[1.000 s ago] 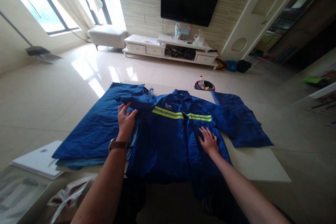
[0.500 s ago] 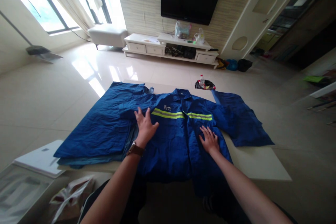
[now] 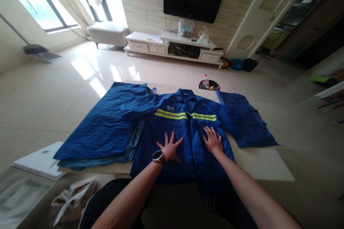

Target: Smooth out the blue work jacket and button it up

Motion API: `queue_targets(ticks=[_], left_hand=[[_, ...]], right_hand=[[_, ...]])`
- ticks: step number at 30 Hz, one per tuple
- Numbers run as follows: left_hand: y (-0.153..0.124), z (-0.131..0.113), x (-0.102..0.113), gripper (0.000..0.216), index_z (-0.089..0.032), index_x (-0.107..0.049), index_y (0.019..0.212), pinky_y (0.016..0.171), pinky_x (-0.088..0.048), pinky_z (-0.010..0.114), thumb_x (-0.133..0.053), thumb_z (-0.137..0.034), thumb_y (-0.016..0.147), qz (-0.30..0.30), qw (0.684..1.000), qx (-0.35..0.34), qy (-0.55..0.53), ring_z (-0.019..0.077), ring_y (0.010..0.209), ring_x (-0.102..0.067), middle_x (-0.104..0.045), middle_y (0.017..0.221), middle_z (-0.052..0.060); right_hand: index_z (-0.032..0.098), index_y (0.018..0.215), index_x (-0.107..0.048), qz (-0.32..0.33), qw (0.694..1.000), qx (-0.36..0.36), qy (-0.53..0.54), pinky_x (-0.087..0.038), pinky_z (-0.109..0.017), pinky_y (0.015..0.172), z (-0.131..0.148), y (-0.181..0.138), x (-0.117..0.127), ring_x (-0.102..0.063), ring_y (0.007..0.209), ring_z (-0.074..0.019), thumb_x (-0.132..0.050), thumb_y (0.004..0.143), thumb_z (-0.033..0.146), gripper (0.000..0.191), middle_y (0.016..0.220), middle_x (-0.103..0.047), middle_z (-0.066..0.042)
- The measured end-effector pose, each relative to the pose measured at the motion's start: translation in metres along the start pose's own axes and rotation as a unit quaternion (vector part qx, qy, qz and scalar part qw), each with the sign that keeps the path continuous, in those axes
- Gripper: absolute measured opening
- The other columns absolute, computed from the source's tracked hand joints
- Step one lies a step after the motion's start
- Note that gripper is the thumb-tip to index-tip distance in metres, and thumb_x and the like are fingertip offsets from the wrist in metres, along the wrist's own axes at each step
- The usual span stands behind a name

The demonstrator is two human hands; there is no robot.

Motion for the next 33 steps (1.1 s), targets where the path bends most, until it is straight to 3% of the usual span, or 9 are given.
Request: queue_targets(ticks=[6, 16, 21, 25, 33], left_hand=[[0.011, 0.011, 0.007, 0.131, -0.056, -0.01, 0.164, 0.099, 0.001, 0.097, -0.093, -0.052, 0.064, -0.005, 1.0, -0.017, -0.016, 0.0511, 0.151, 0.036, 0.028, 0.174, 0.001], [0.023, 0.013, 0.009, 0.132, -0.05, -0.011, 0.167, 0.103, -0.003, 0.096, -0.093, -0.043, 0.064, -0.07, 0.997, -0.015, -0.006, 0.0497, 0.158, 0.026, 0.014, 0.178, 0.002], [0.016, 0.006, 0.015, 0.136, -0.046, -0.01, 0.168, 0.106, -0.006, 0.095, -0.094, -0.044, 0.062, -0.07, 0.998, 0.002, 0.009, 0.0497, 0.16, 0.021, 0.015, 0.178, 0.004], [0.007, -0.002, 0.014, 0.125, -0.045, -0.012, 0.169, 0.107, -0.003, 0.095, -0.088, -0.05, 0.07, -0.077, 0.996, 0.007, 0.033, 0.0503, 0.16, 0.019, 0.012, 0.178, 0.006], [0.001, 0.0, 0.008, 0.119, -0.055, -0.009, 0.165, 0.098, -0.012, 0.1, -0.086, -0.051, 0.074, -0.03, 0.998, 0.054, 0.002, 0.0547, 0.157, 0.025, 0.02, 0.177, -0.001]], right_hand=[[0.033, 0.161, -0.044, 0.056, 0.998, -0.011, -0.025, -0.026, -0.055, 0.126, 0.003, 0.011, 0.006, -0.026, 0.16, -0.0235, -0.03, 0.109, 0.043, 0.055, 0.17, -0.04, -0.001], [0.031, 0.164, -0.04, 0.059, 0.998, -0.014, -0.036, -0.024, -0.056, 0.126, 0.004, 0.022, 0.001, -0.024, 0.161, -0.0247, -0.028, 0.109, 0.042, 0.057, 0.172, -0.036, -0.002], [0.03, 0.164, -0.04, 0.055, 0.997, -0.011, -0.047, -0.027, -0.059, 0.124, 0.01, 0.03, 0.001, -0.026, 0.16, -0.0279, -0.029, 0.109, 0.04, 0.058, 0.172, -0.037, -0.005], [0.029, 0.165, -0.04, 0.058, 0.997, -0.01, -0.05, -0.028, -0.061, 0.123, 0.015, 0.039, 0.002, -0.025, 0.161, -0.0305, -0.028, 0.108, 0.038, 0.059, 0.172, -0.036, -0.005], [0.028, 0.167, -0.035, 0.071, 0.997, -0.012, -0.037, -0.028, -0.068, 0.12, 0.022, 0.056, -0.001, -0.024, 0.161, -0.0351, -0.029, 0.107, 0.036, 0.061, 0.173, -0.033, -0.008]])
Point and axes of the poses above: each hand's wrist, its own y-axis towards the middle knuckle, its own x-axis out of the back of the hand, z = x × y, the point moved 1 cm from there along y, towards the middle knuckle
